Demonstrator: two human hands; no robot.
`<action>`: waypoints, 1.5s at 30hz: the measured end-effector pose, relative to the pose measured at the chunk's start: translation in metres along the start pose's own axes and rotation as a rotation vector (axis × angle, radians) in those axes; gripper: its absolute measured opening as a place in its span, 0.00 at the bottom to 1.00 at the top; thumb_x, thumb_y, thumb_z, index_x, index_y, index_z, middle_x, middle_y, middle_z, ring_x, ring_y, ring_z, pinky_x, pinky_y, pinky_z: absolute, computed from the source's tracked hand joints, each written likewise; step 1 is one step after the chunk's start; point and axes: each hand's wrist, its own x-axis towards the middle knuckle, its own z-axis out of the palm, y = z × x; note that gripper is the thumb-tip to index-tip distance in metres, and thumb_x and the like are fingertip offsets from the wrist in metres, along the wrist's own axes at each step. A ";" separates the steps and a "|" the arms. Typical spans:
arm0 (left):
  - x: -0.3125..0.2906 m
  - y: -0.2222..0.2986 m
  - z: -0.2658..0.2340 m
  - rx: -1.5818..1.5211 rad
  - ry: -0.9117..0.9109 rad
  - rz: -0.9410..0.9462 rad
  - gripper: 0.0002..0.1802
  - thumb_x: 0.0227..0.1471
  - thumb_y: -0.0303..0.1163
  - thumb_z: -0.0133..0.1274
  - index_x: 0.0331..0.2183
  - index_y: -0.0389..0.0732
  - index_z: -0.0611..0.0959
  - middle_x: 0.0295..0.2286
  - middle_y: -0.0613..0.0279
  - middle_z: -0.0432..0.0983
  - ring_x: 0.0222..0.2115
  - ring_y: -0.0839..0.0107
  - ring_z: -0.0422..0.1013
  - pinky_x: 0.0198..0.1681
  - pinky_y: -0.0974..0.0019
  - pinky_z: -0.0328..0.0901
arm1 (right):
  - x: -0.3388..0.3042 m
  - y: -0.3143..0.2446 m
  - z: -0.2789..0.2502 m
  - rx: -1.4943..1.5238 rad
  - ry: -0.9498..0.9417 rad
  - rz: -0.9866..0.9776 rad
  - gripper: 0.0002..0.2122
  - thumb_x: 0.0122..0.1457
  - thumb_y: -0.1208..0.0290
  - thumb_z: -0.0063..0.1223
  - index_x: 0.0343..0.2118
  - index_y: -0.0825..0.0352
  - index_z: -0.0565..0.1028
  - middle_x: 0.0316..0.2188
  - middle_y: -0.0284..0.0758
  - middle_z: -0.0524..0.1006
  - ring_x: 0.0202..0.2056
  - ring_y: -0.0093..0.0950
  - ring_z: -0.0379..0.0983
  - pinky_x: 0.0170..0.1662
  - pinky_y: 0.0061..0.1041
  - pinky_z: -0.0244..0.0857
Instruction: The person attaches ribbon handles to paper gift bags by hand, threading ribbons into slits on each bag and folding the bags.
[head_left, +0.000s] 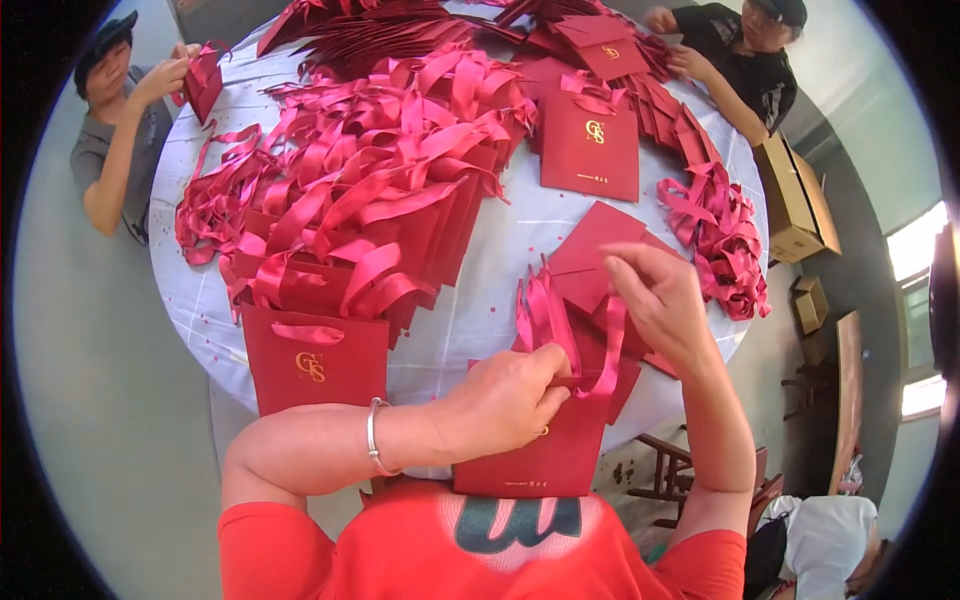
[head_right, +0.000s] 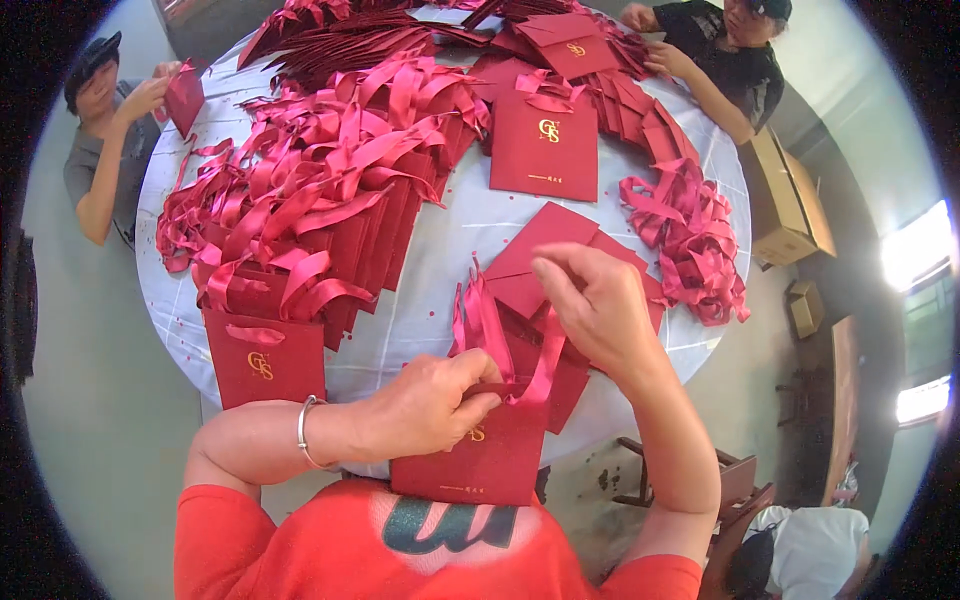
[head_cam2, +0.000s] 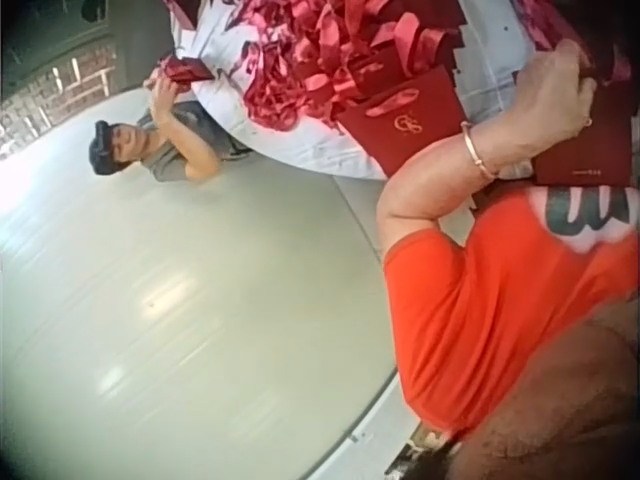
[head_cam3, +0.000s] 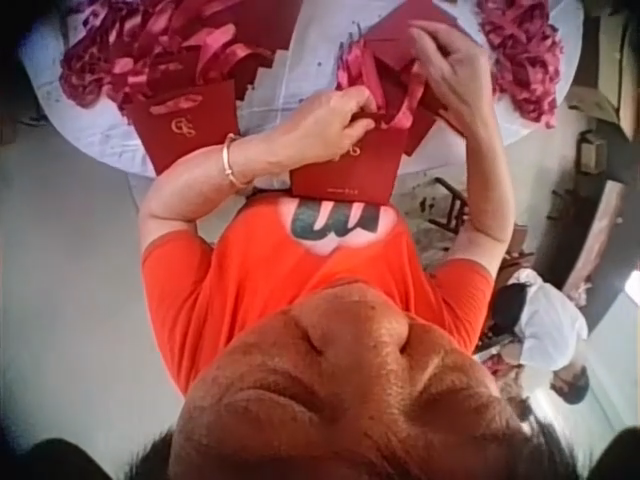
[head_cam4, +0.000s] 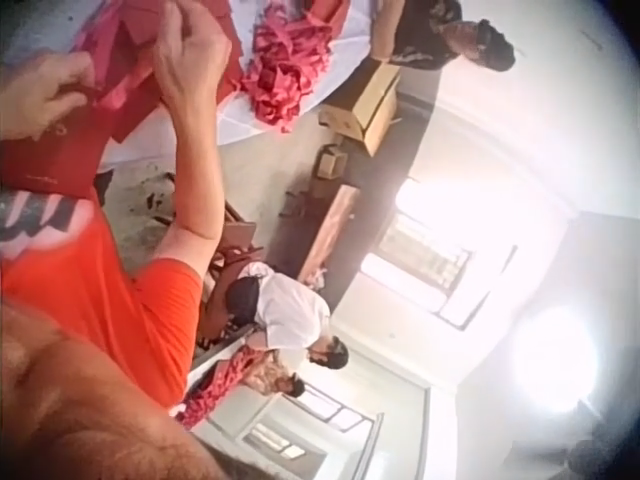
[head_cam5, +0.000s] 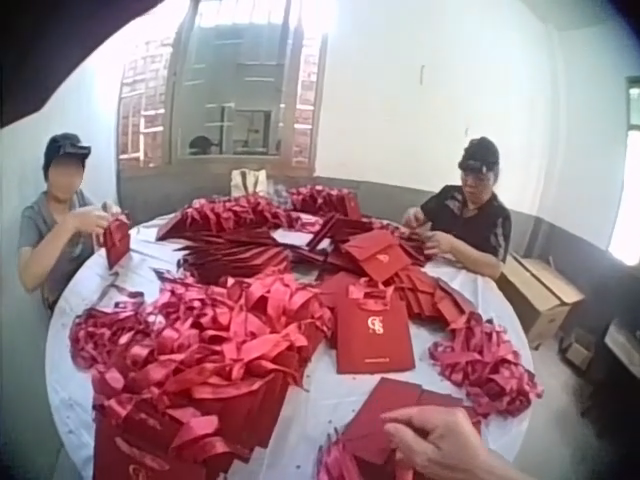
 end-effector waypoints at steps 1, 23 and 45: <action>-0.001 -0.002 0.001 0.002 0.022 0.012 0.10 0.56 0.29 0.54 0.38 0.33 0.75 0.21 0.46 0.77 0.18 0.57 0.76 0.23 0.56 0.67 | -0.005 -0.003 -0.002 -0.030 -0.006 -0.017 0.11 0.59 0.70 0.57 0.37 0.74 0.79 0.23 0.37 0.79 0.26 0.20 0.73 0.31 0.24 0.68; 0.004 -0.009 0.003 0.102 0.054 0.066 0.12 0.53 0.31 0.56 0.35 0.32 0.76 0.23 0.43 0.77 0.27 0.45 0.75 0.29 0.51 0.67 | -0.010 -0.018 -0.027 -0.468 -0.282 0.294 0.24 0.49 0.52 0.67 0.16 0.73 0.76 0.10 0.41 0.69 0.13 0.26 0.65 0.20 0.30 0.60; 0.006 0.007 -0.004 -0.095 -0.074 -0.161 0.10 0.57 0.30 0.50 0.28 0.33 0.76 0.13 0.49 0.74 0.14 0.59 0.75 0.23 0.55 0.68 | -0.053 -0.040 -0.001 1.069 -0.244 0.070 0.09 0.46 0.89 0.58 0.32 0.71 0.77 0.29 0.41 0.79 0.31 0.26 0.77 0.36 0.25 0.71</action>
